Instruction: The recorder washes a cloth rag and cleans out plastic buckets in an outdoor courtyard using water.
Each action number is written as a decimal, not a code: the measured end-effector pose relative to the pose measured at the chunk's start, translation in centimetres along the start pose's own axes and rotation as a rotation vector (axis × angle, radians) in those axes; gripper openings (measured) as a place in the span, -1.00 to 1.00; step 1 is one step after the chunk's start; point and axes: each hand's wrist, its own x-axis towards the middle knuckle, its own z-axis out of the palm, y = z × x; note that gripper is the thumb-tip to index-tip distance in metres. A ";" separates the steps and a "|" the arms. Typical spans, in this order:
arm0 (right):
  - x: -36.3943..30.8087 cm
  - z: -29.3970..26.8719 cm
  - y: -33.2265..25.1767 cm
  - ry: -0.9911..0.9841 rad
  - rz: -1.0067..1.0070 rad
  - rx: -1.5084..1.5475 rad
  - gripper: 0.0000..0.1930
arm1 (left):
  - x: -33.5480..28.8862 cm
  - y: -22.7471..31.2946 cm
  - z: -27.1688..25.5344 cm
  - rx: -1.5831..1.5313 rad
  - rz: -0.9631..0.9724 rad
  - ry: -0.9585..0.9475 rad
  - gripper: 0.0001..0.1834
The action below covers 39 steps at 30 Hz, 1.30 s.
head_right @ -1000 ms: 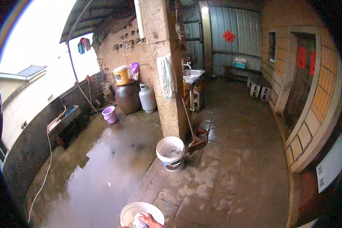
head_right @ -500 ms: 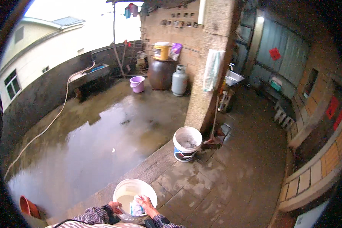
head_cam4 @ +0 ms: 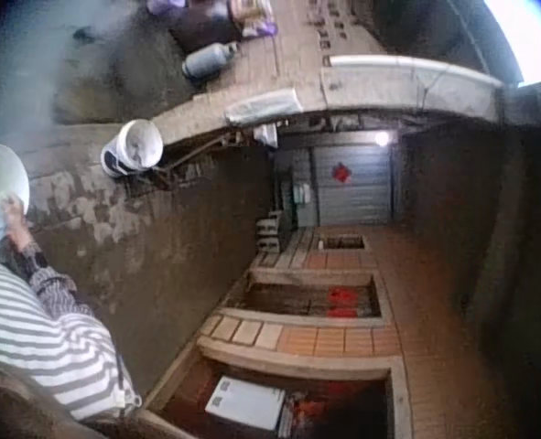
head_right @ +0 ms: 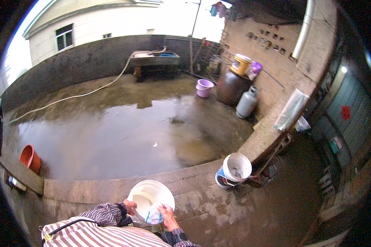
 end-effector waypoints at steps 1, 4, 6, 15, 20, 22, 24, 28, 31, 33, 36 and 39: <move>0.2 0.5 0.3 -0.017 0.003 -0.017 -0.76 | -0.7 0.3 -0.8 0.156 0.117 -0.045 -0.60; 0.6 2.4 0.6 -0.082 0.015 -0.046 -0.76 | -2.1 -0.5 -1.4 0.053 0.088 0.050 -0.61; 1.2 3.4 1.1 -0.096 0.031 -0.077 -0.76 | -4.9 5.0 -2.1 -0.481 -0.618 0.278 -0.59; 2.6 8.3 2.4 -0.149 0.046 -0.077 -0.73 | -6.0 -4.1 -5.8 0.667 0.105 0.098 -0.56; 2.1 12.4 2.9 -0.221 0.067 -0.118 -0.73 | -10.0 -2.4 -6.6 -0.616 -0.507 0.533 -0.63; 1.4 13.6 2.9 -0.250 0.068 -0.115 -0.70 | -12.3 -0.6 -8.1 -0.517 -0.532 0.527 -0.70; 0.2 15.3 2.8 -0.250 0.088 -0.087 -0.65 | -13.6 -1.9 -8.6 -0.517 -0.469 0.489 -0.60; -1.2 18.4 4.7 -0.262 0.096 -0.147 -0.71 | -16.5 -2.4 -10.0 -0.524 -0.660 0.512 -0.56; -1.6 20.7 6.2 -0.313 0.132 -0.156 -0.75 | -19.0 -2.6 -11.3 -0.568 -0.732 0.529 -0.48; -1.6 21.9 7.2 -0.324 0.141 -0.177 -0.77 | -20.2 -4.4 -12.0 -0.602 -0.684 0.507 -0.46; -1.9 24.2 8.4 -0.373 0.194 -0.197 -0.80 | -20.6 -7.4 -12.4 -0.660 -0.665 0.588 -0.46; -1.6 27.0 9.5 -0.448 0.195 -0.232 -0.79 | -19.8 -13.3 -12.1 -0.844 -0.461 0.686 -0.44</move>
